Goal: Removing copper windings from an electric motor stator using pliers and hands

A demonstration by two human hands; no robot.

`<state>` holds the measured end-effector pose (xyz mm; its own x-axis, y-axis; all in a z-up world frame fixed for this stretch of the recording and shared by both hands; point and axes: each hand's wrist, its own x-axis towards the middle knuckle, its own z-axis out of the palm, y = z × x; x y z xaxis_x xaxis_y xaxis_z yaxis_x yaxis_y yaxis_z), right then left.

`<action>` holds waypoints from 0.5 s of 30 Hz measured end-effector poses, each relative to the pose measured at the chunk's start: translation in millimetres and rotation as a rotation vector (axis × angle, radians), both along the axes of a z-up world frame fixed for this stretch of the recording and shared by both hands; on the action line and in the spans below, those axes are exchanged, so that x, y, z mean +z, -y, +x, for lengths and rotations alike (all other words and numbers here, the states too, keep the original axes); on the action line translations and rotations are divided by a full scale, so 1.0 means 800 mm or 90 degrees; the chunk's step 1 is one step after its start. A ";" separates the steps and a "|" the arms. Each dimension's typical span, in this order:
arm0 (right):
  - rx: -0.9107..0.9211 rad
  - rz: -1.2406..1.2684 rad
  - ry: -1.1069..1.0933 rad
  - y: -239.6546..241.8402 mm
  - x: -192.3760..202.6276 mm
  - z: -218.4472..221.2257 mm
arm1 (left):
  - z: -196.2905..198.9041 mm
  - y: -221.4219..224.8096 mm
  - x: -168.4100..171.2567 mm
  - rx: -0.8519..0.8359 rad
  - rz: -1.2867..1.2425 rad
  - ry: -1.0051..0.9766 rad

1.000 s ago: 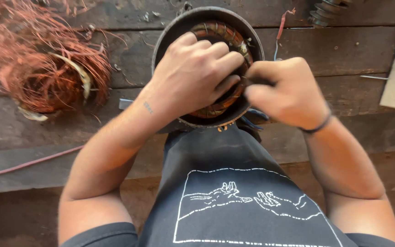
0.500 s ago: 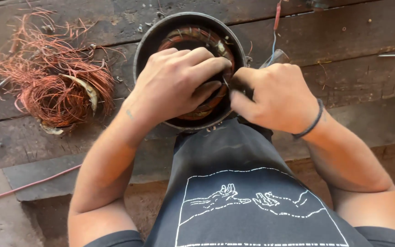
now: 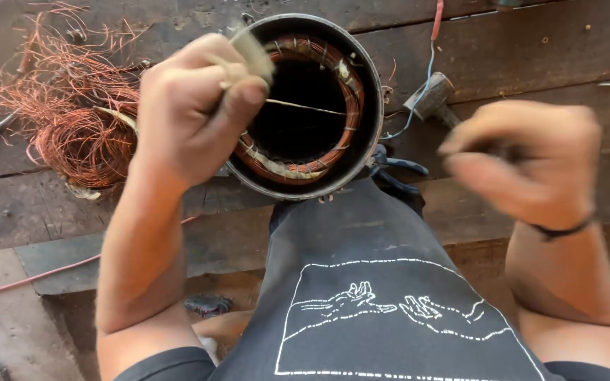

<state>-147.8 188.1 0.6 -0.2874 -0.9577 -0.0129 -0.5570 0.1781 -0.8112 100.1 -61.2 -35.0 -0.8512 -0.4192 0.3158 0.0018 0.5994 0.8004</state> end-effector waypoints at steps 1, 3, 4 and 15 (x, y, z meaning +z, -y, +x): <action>0.001 -0.001 0.002 0.005 -0.018 0.007 | 0.006 0.006 -0.001 0.001 -0.001 0.002; 0.185 -0.014 -0.218 0.012 -0.055 0.021 | 0.018 0.016 -0.007 0.030 -0.512 0.104; 0.183 -0.011 -0.214 0.014 -0.060 0.028 | 0.018 0.017 -0.009 0.027 -0.509 0.106; 0.141 0.026 -0.305 0.022 -0.072 0.046 | -0.002 0.025 -0.004 -0.030 -0.348 0.049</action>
<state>-110.9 170.3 -57.1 -0.0613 -0.9976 0.0310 -0.8916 0.0407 -0.4510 98.8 -81.3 -38.1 -0.8945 -0.1727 0.4124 -0.0080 0.9284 0.3715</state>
